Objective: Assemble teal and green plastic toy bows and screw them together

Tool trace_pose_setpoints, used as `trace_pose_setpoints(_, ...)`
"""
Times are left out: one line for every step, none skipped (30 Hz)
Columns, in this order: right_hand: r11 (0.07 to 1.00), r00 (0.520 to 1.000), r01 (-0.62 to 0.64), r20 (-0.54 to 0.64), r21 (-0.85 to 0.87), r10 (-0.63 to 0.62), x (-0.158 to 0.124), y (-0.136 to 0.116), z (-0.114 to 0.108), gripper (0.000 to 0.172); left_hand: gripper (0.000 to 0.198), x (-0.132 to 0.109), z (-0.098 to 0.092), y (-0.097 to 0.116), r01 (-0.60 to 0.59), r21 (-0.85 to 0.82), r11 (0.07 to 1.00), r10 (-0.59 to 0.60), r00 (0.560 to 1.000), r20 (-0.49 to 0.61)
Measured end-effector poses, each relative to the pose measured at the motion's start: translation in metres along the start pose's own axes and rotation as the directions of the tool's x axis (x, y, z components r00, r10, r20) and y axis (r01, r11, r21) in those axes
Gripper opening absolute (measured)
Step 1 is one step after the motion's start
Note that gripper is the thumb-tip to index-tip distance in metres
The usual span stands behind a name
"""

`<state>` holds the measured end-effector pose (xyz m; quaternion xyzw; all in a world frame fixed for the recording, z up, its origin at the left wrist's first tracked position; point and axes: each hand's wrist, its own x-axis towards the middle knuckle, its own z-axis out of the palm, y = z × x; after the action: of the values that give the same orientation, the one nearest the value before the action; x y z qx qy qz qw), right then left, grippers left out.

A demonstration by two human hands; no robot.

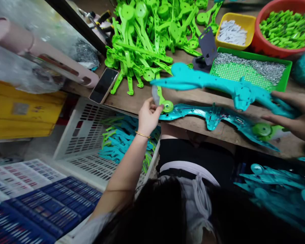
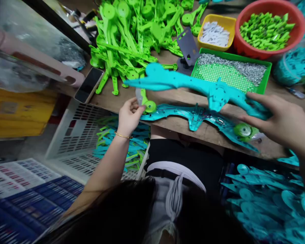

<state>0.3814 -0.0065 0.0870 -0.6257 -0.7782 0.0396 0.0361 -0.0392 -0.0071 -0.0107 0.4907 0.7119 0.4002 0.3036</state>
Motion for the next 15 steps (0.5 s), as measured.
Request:
trace_pose_setpoints(1.0,0.999,-0.001,0.037,-0.003,0.001,-0.002,0.003,0.001,0.091,0.046,-0.004,0.004,0.003,-0.01,-0.009,1.0,0.01,1.0,0.022)
trace_pose_setpoints(1.0,0.997,-0.01,0.076,-0.008,0.01,-0.004,0.006,0.002,0.093,0.044,-0.007,0.008,0.004,-0.018,-0.031,0.999,0.02,0.999,0.05)
trace_pose_setpoints(1.0,0.993,-0.025,0.113,-0.015,0.027,-0.006,0.01,0.002,0.095,0.043,-0.009,0.011,0.006,-0.022,-0.069,0.997,0.028,0.996,0.083)
trace_pose_setpoints(0.999,0.988,-0.047,0.146,-0.022,0.05,-0.008,0.013,0.002,0.097,0.043,-0.011,0.014,0.006,-0.021,-0.118,0.993,0.035,0.993,0.115)
trace_pose_setpoints(0.997,0.983,-0.07,0.17,-0.028,0.074,-0.009,0.017,0.002,0.098,0.044,-0.013,0.016,0.006,-0.013,-0.166,0.986,0.037,0.989,0.144)
trace_pose_setpoints(0.996,0.978,-0.089,0.184,-0.032,0.093,-0.01,0.02,0.002,0.099,0.045,-0.013,0.017,0.006,0.001,-0.208,0.978,0.033,0.986,0.161)
trace_pose_setpoints(0.995,0.976,-0.098,0.19,-0.034,0.103,-0.011,0.023,0.002,0.099,0.045,-0.013,0.018,0.005,0.02,-0.238,0.971,0.022,0.985,0.174)
trace_pose_setpoints(0.995,0.976,-0.098,0.193,-0.037,0.103,-0.012,0.026,0.003,0.099,0.044,-0.013,0.017,0.004,0.044,-0.258,0.965,0.004,0.983,0.183)
trace_pose_setpoints(0.995,0.977,-0.091,0.192,-0.04,0.097,-0.012,0.028,0.004,0.099,0.043,-0.012,0.016,0.003,0.068,-0.27,0.96,-0.017,0.982,0.186)
trace_pose_setpoints(0.996,0.978,-0.077,0.192,-0.04,0.084,-0.013,0.029,0.006,0.099,0.042,-0.012,0.014,0.002,0.088,-0.278,0.957,-0.036,0.982,0.187)
trace_pose_setpoints(0.998,0.98,-0.059,0.19,-0.038,0.065,-0.013,0.029,0.007,0.098,0.041,-0.011,0.011,0.0,0.1,-0.285,0.953,-0.048,0.982,0.182)
trace_pose_setpoints(0.999,0.982,-0.038,0.186,-0.033,0.043,-0.014,0.029,0.009,0.098,0.04,-0.011,0.008,-0.001,0.104,-0.293,0.95,-0.055,0.984,0.171)
trace_pose_setpoints(1.0,0.983,-0.014,0.181,-0.028,0.019,-0.014,0.029,0.012,0.097,0.039,-0.011,0.005,-0.003,0.102,-0.3,0.948,-0.057,0.986,0.155)
trace_pose_setpoints(1.0,0.984,0.015,0.175,-0.023,-0.011,-0.015,0.028,0.014,0.095,0.038,-0.011,0.002,-0.004,0.097,-0.305,0.947,-0.059,0.989,0.133)
trace_pose_setpoints(0.999,0.985,0.045,0.167,-0.021,-0.041,-0.015,0.027,0.015,0.094,0.038,-0.012,-0.001,-0.005,0.093,-0.308,0.947,-0.061,0.992,0.112)
